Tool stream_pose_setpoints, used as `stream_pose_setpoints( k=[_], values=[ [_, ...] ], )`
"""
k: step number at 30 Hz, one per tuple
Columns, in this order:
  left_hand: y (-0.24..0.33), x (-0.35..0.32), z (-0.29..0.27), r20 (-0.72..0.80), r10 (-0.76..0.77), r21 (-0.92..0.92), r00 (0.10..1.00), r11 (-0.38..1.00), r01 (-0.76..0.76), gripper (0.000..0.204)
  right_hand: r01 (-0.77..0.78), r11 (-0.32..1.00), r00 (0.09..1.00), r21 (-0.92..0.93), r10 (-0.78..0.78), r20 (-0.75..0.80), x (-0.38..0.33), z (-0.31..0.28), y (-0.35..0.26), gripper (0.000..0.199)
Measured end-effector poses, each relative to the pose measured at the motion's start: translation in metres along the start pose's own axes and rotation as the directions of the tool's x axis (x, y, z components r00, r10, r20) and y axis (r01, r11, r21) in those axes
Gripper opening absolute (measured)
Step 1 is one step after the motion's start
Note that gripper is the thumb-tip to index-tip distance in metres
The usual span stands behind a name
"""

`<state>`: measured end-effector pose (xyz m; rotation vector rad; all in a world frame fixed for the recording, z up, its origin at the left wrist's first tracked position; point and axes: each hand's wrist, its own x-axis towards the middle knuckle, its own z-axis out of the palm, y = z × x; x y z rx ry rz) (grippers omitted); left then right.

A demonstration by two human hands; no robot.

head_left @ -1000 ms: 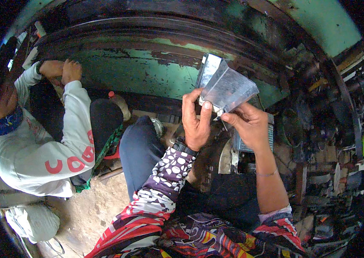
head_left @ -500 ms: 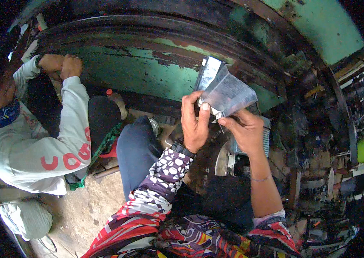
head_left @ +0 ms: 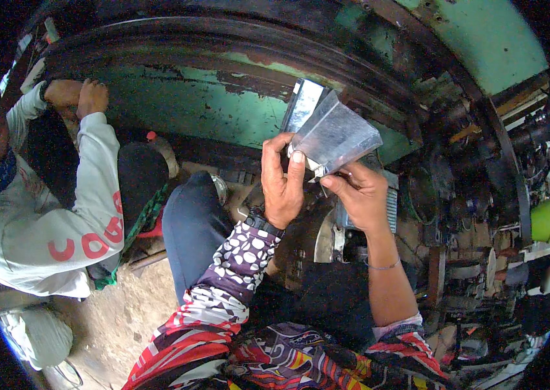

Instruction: The person positions a long metal bar against a curved machine surface, then handles a smaller metal piece, aligning and adjusting both parts by hand. The person repeatedly checks fit and orientation without using tools.

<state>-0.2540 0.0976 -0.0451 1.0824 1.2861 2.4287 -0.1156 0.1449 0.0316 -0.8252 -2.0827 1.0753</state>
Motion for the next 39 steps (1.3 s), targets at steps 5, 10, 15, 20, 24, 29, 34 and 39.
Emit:
stream_pose_setpoints(
  k=[5,10,15,20,24,29,34,39],
  values=[
    [-0.004,0.000,-0.001,-0.004,0.025,0.015,1.000,1.000,-0.025,0.029,0.017,1.000,1.000,-0.002,-0.017,0.009,0.000,0.000,-0.001,0.032],
    [-0.007,-0.003,0.002,-0.010,-0.010,-0.024,1.000,1.000,0.010,0.029,-0.045,0.998,0.998,-0.043,0.043,-0.049,-0.005,0.000,0.002,0.023],
    [-0.005,-0.001,-0.001,0.014,0.013,0.033,1.000,0.999,-0.014,0.030,-0.075,0.997,0.994,-0.013,0.074,-0.076,-0.010,0.003,0.003,0.021],
    [-0.004,-0.002,0.000,0.005,0.021,0.036,1.000,0.999,-0.021,0.029,-0.072,0.997,0.995,0.037,0.074,-0.063,-0.011,0.003,0.004,0.021],
    [-0.006,-0.002,0.001,-0.007,0.043,0.025,0.999,0.999,-0.042,0.031,-0.074,0.997,0.993,0.018,0.075,-0.090,-0.011,0.006,0.000,0.021],
    [-0.001,0.001,0.001,0.001,0.025,0.007,1.000,1.000,-0.025,0.031,-0.074,0.997,0.993,-0.018,0.072,-0.091,-0.010,0.006,-0.003,0.021],
    [0.000,0.003,-0.001,0.009,0.034,0.045,0.999,0.998,-0.035,0.030,-0.108,0.994,0.990,0.020,0.110,-0.093,-0.011,0.006,-0.001,0.021],
    [0.000,0.002,0.000,0.005,0.027,0.024,1.000,0.999,-0.027,0.030,-0.105,0.993,0.990,0.045,0.109,-0.094,-0.013,0.005,0.003,0.019]
  ],
)
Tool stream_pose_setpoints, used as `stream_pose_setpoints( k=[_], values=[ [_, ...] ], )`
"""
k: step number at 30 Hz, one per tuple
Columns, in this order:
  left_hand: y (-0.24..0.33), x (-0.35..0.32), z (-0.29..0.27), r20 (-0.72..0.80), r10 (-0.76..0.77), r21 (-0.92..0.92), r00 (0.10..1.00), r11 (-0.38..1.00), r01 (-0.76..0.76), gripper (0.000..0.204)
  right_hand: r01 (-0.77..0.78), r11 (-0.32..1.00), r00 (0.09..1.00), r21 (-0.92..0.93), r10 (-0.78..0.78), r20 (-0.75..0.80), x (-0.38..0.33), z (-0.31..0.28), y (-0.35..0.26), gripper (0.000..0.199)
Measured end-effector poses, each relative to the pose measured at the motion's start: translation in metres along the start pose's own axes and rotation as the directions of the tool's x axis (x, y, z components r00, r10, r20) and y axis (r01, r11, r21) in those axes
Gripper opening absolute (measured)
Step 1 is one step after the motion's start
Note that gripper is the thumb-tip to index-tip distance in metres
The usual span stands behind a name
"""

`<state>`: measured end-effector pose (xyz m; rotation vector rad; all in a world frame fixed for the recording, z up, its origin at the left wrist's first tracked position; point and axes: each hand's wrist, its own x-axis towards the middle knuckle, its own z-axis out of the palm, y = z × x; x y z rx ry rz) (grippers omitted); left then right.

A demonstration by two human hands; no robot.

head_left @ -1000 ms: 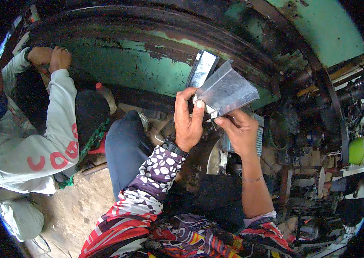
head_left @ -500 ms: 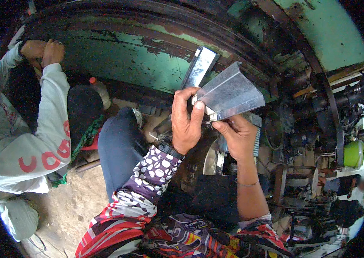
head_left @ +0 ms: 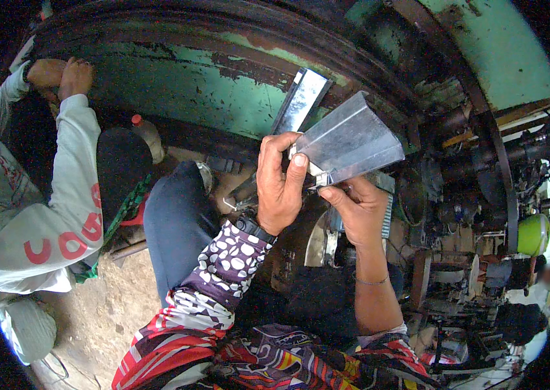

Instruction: The person positions a long metal bar against a curved machine surface, then handles a smaller metal piece, aligning and adjusting both parts by hand. The person repeatedly checks fit and orientation without using tools.

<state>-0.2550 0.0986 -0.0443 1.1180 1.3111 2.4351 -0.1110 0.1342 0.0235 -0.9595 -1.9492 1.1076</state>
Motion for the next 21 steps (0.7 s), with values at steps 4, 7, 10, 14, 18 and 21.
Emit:
stream_pose_setpoints(
  k=[4,7,10,14,18,21],
  values=[
    [-0.001,-0.001,0.000,0.002,-0.014,-0.009,1.000,1.000,0.014,0.030,0.005,1.000,1.000,0.003,-0.005,-0.012,0.000,0.000,0.004,0.020],
    [0.000,-0.001,0.000,-0.002,-0.021,-0.012,1.000,1.000,0.021,0.030,-0.008,1.000,1.000,0.030,0.008,-0.014,0.000,0.000,0.000,0.021],
    [-0.001,0.000,0.001,-0.006,-0.026,-0.024,1.000,0.999,0.026,0.029,-0.013,0.999,1.000,0.041,0.013,-0.015,-0.001,0.001,0.000,0.018],
    [-0.002,0.000,0.001,-0.009,-0.020,-0.037,1.000,0.999,0.020,0.029,0.034,0.999,0.999,-0.040,-0.034,-0.003,-0.001,0.002,-0.009,0.015],
    [0.000,0.001,0.000,0.004,-0.033,-0.038,0.999,0.999,0.033,0.030,0.002,1.000,1.000,-0.018,-0.003,-0.025,-0.002,0.002,-0.005,0.013],
    [0.000,0.001,0.001,0.005,-0.038,-0.035,0.999,0.999,0.038,0.030,0.049,0.997,0.997,-0.052,-0.052,-0.050,-0.002,0.004,-0.003,0.014]
  ],
)
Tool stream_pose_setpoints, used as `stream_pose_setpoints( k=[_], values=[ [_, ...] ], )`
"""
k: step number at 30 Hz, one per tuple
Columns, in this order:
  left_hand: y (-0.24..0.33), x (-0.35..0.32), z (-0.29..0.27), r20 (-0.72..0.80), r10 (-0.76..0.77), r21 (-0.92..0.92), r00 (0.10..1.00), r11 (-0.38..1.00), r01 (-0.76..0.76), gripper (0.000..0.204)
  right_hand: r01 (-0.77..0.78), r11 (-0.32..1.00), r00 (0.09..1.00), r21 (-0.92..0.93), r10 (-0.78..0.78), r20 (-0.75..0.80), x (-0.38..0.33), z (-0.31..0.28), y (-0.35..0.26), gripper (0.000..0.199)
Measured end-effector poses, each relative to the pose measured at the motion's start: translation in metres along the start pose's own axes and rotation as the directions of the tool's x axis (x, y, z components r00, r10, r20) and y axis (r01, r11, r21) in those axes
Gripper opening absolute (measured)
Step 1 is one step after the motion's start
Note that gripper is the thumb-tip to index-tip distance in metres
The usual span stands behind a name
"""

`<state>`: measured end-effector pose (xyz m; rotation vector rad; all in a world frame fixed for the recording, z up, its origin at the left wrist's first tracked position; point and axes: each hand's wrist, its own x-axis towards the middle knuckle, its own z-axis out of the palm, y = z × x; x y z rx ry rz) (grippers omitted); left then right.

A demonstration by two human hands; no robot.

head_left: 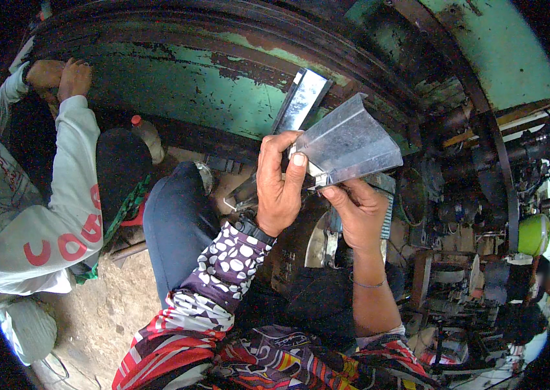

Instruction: The person positions a long metal bar against a curved machine surface, then handles a smaller metal piece, aligning and adjusting both parts by hand. The person repeatedly checks fit and orientation without using tools.

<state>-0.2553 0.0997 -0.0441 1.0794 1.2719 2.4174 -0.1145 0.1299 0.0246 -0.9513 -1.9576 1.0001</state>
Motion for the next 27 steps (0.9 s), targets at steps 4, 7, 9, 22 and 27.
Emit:
stream_pose_setpoints(
  k=[4,7,9,22,27],
  values=[
    [0.001,0.001,0.000,-0.008,0.003,0.001,1.000,1.000,-0.003,0.029,0.054,0.996,0.998,-0.078,-0.056,-0.017,0.000,0.001,-0.001,0.015],
    [0.003,0.001,0.000,-0.004,0.007,0.020,1.000,1.000,-0.007,0.029,0.024,0.997,1.000,-0.068,-0.025,-0.014,-0.002,0.000,-0.001,0.015],
    [0.003,0.001,-0.001,0.000,0.006,0.028,1.000,1.000,-0.006,0.029,0.010,0.998,1.000,-0.064,-0.011,-0.016,-0.003,0.000,-0.001,0.015],
    [0.002,0.002,-0.001,0.003,0.032,0.032,0.999,0.999,-0.032,0.030,-0.032,0.999,0.999,0.034,0.032,-0.004,-0.006,0.002,0.002,0.017],
    [0.004,0.002,-0.002,0.007,0.026,0.028,1.000,0.999,-0.026,0.030,-0.092,0.993,0.995,0.075,0.089,0.050,-0.011,0.000,0.005,0.026]
  ],
)
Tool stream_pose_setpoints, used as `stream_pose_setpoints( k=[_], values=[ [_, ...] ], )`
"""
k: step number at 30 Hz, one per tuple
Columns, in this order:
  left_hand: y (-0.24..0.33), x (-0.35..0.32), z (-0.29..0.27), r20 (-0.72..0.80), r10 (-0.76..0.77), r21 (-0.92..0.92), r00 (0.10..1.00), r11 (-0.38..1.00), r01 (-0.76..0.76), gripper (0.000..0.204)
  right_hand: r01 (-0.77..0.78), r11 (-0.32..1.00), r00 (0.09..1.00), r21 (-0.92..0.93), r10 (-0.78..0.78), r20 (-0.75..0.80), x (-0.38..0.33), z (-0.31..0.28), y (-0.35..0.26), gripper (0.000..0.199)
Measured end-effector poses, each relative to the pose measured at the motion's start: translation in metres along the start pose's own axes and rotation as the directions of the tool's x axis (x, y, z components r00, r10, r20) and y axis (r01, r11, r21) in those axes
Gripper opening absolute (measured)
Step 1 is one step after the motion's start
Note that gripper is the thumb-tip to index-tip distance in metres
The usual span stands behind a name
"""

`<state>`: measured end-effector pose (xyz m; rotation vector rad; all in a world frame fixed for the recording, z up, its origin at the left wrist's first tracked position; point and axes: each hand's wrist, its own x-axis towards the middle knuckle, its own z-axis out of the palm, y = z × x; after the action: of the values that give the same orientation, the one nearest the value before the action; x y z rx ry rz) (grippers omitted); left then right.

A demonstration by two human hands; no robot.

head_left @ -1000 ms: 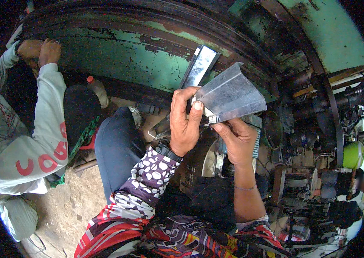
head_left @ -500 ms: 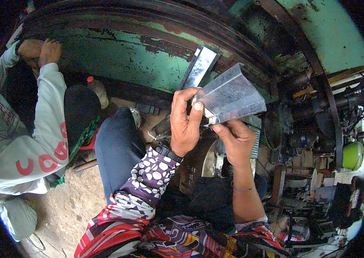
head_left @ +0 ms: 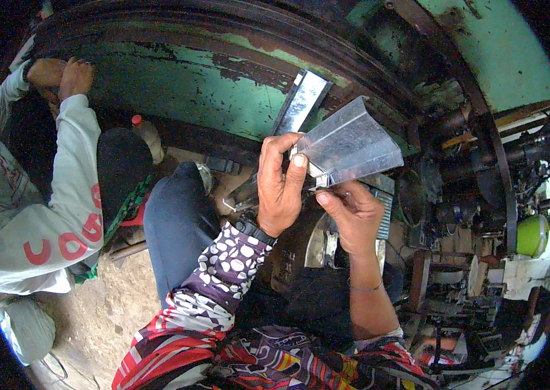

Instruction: The person positions a long metal bar against a curved machine surface, then handles a smaller metal piece, aligning and adjusting both parts by hand. The person repeatedly checks fit and orientation without using tools.

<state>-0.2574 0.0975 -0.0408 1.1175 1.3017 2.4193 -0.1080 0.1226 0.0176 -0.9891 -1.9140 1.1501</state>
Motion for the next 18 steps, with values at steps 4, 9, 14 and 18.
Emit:
stream_pose_setpoints(
  k=[4,9,14,18],
  values=[
    [0.001,0.000,0.000,0.001,-0.009,-0.004,1.000,1.000,0.009,0.029,-0.014,1.000,0.999,0.021,0.015,-0.039,-0.002,0.005,-0.006,0.024],
    [0.000,0.000,0.001,-0.006,-0.014,-0.012,1.000,1.000,0.014,0.028,0.002,1.000,0.998,0.020,-0.001,-0.055,-0.003,0.012,-0.009,0.029],
    [0.000,0.000,0.000,-0.001,-0.027,-0.025,1.000,0.999,0.027,0.028,0.046,0.996,0.997,-0.071,-0.051,-0.060,-0.004,0.017,-0.003,0.032],
    [0.000,0.000,0.000,-0.005,-0.016,-0.020,1.000,1.000,0.016,0.028,0.095,0.995,0.992,-0.016,-0.096,-0.088,-0.007,0.019,-0.009,0.027]
  ],
)
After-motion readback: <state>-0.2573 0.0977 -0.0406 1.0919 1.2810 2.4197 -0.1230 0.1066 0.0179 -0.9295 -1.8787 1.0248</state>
